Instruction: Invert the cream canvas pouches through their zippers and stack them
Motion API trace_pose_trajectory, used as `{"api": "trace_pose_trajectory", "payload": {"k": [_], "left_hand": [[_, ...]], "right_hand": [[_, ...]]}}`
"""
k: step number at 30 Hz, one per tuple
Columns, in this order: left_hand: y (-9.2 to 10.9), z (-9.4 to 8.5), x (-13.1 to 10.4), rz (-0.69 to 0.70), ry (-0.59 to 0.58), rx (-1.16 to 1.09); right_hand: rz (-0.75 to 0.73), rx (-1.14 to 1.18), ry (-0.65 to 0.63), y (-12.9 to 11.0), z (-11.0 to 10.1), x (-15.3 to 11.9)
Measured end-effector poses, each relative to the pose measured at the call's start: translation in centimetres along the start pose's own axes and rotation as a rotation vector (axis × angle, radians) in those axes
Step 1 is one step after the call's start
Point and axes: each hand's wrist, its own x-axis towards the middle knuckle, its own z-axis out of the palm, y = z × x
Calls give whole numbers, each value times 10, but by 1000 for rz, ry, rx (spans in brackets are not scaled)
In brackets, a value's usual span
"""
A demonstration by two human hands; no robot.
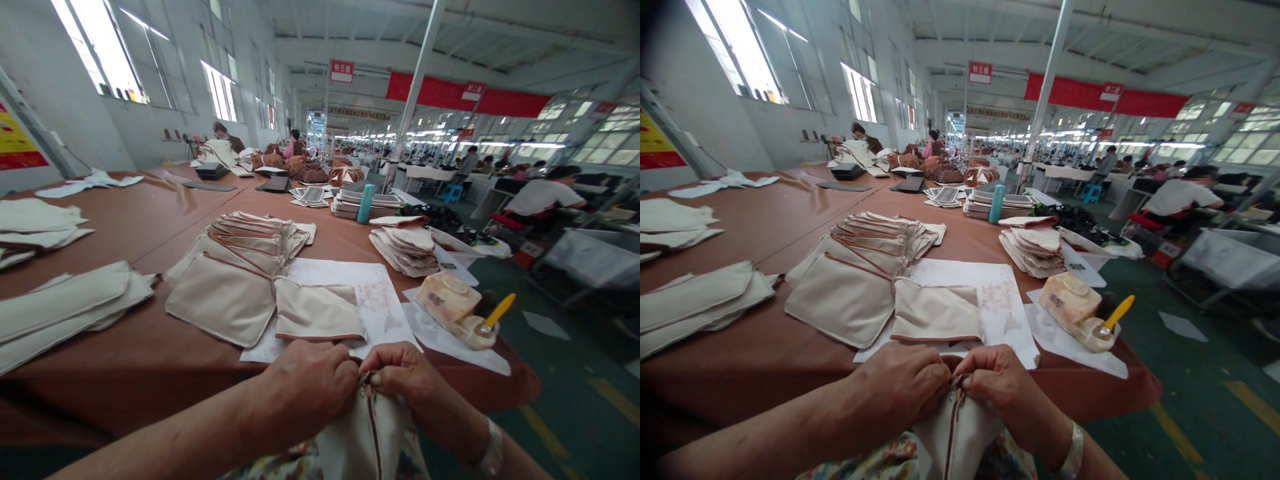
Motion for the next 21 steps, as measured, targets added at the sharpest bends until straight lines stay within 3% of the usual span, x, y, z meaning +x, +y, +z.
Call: {"api": "trace_pose_trajectory", "payload": {"k": [5, 8, 11, 15, 18, 21], "left_hand": [[7, 12, 0, -50, 31, 72], [7, 19, 3, -115, 50, -19], [1, 18, 7, -209, 70, -296], [-9, 9, 10, -379, 10, -807], [-13, 3, 5, -278, 60, -938], [-12, 2, -2, -175, 100, -803]], "right_hand": [[0, 19, -8, -2, 2, 0], [17, -6, -6, -4, 4, -1], [-17, -75, -31, -6, 5, -4], [-50, -99, -33, -7, 2, -6], [11, 15, -32, -2, -1, -5], [26, 83, -20, 4, -1, -2]]}}
